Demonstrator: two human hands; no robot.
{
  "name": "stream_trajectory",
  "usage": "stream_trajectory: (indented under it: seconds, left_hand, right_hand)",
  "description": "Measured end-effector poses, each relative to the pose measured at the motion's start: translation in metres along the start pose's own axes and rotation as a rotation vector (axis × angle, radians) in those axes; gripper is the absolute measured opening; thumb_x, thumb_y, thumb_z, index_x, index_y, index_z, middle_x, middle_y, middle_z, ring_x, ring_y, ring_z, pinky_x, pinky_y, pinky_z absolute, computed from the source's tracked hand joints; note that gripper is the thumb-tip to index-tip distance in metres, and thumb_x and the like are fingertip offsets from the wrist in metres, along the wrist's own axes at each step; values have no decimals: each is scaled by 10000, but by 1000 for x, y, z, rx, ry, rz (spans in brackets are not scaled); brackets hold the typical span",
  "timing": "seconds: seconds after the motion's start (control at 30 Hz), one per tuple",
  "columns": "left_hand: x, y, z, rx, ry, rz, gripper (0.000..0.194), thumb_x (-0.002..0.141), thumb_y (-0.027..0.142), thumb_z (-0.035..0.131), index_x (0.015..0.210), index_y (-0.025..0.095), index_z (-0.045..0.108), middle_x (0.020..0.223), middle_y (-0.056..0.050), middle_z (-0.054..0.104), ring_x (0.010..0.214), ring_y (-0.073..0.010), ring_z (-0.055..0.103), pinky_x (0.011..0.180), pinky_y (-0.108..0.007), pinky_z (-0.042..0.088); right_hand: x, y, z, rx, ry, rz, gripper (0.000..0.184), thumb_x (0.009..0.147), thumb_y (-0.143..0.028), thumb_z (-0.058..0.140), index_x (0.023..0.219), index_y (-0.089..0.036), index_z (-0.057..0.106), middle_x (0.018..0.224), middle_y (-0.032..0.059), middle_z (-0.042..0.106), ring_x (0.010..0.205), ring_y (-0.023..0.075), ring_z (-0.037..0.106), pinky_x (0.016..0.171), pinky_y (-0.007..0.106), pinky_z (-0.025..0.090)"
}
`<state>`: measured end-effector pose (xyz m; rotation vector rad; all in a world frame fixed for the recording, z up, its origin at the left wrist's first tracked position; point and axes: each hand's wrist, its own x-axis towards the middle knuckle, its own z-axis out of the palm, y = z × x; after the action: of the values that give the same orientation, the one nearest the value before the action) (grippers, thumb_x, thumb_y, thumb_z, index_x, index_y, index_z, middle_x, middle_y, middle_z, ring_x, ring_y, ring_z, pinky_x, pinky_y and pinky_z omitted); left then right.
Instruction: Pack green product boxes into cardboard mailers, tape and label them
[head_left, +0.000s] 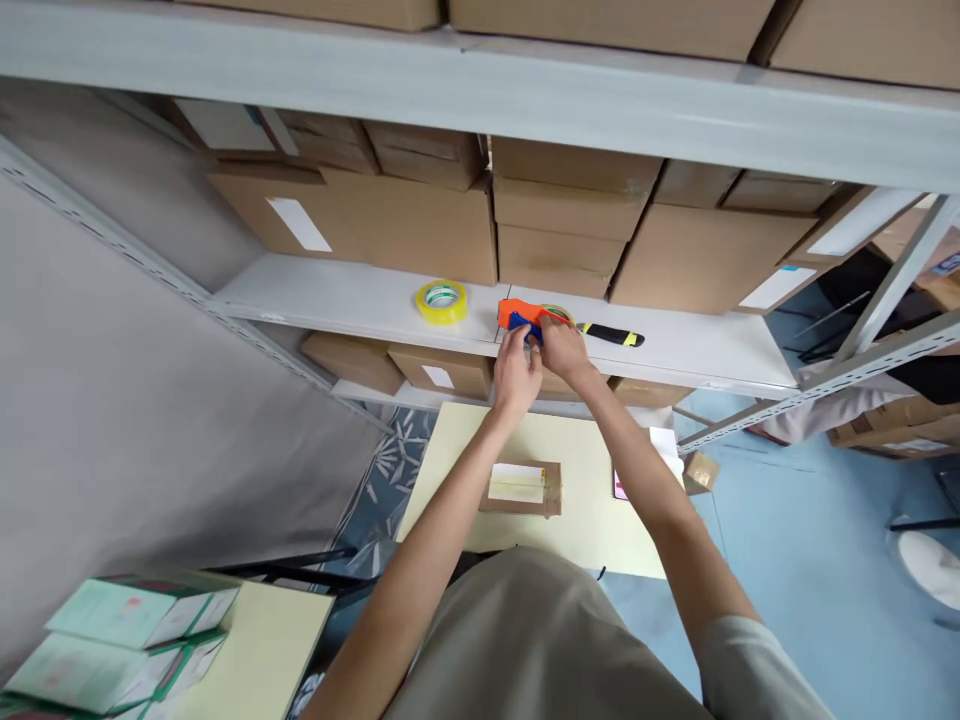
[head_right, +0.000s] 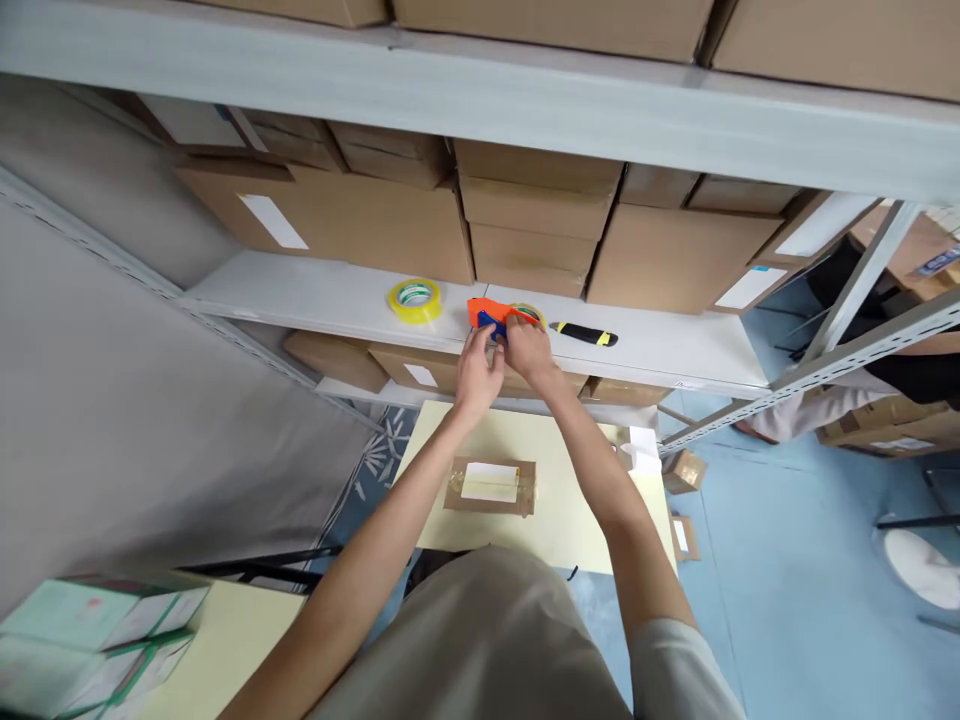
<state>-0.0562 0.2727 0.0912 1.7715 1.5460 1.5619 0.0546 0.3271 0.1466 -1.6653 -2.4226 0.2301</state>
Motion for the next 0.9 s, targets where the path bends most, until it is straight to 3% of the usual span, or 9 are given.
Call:
stream_trajectory:
  seconds: [0.13, 0.23, 0.3, 0.37, 0.47, 0.57, 0.63, 0.73, 0.9]
  left_hand:
    - [-12, -26, 0, 32, -82, -32, 454, 1013, 222, 593, 1463, 204, 645, 1465, -169, 675, 1389, -318, 651, 1228, -495, 510]
    - [-65, -68, -18, 62, -103, -124, 428, 1014, 247, 621, 1440, 228, 663, 1449, -139, 700, 1328, -296, 697, 1198, -476, 548]
    - [-118, -104, -37, 59, -91, -276, 415, 1012, 288, 648, 1421, 220, 673, 1440, -148, 706, 1318, -305, 707, 1192, -490, 558]
    - [-178, -136, -55, 43, -42, -491, 425, 1011, 346, 674, 1407, 192, 673, 1426, -183, 705, 1293, -316, 724, 1166, -500, 580]
    - [-257, -159, -74, 24, -3, -675, 504, 1024, 456, 681, 1441, 176, 641, 1439, -206, 692, 1302, -310, 724, 1153, -481, 592]
    - [-302, -153, -74, 83, -76, -697, 560, 1046, 519, 641, 1483, 171, 609, 1476, -215, 682, 1326, -319, 717, 1160, -470, 581]
    - [-312, -143, -69, 189, -168, -692, 594, 1035, 537, 651, 1505, 178, 599, 1487, -205, 693, 1362, -342, 698, 1175, -475, 559]
    - [-306, -130, -62, 340, -277, -723, 652, 1006, 572, 679, 1519, 179, 590, 1451, -194, 729, 1362, -377, 695, 1148, -480, 554]
    - [-277, -130, -55, 460, -422, -848, 594, 982, 684, 663, 1290, 178, 703, 1153, -188, 819, 1154, -403, 771, 968, -449, 587]
  right_hand:
    - [33, 8, 22, -11, 48, -39, 421, 1071, -204, 529, 1435, -10, 613, 1356, 282, 732, 1299, 368, 676, 1208, 512, 417]
    - [10, 24, 50, 79, 292, -78, 547, 1095, -269, 494, 1587, -30, 498, 1586, 303, 567, 1502, 394, 510, 1282, 590, 347]
    - [-32, 37, 79, 176, 430, -53, 605, 1129, -355, 429, 1675, -96, 399, 1692, 268, 458, 1594, 384, 401, 1306, 623, 326]
    - [-92, 46, 115, 289, 461, 17, 648, 1150, -456, 375, 1717, -145, 329, 1729, 233, 420, 1638, 361, 349, 1320, 627, 328]
    - [-194, 48, 177, 466, 308, 198, 790, 1129, -624, 389, 1721, -106, 315, 1725, 260, 428, 1634, 370, 382, 1324, 613, 350]
    - [-271, 35, 232, 713, 48, 407, 990, 1061, -795, 391, 1727, -68, 301, 1699, 290, 467, 1589, 395, 471, 1280, 578, 432]
    - [-296, 26, 258, 832, -64, 498, 1106, 1015, -862, 422, 1754, -62, 233, 1739, 279, 418, 1612, 385, 450, 1276, 532, 447]
    - [-298, 19, 277, 866, -113, 564, 1189, 989, -872, 473, 1775, -48, 130, 1793, 264, 319, 1644, 378, 402, 1292, 503, 425]
    - [-280, 30, 285, 785, -134, 624, 992, 1071, -775, 346, 1757, -72, 214, 1578, 263, 623, 1400, 419, 659, 1099, 504, 559]
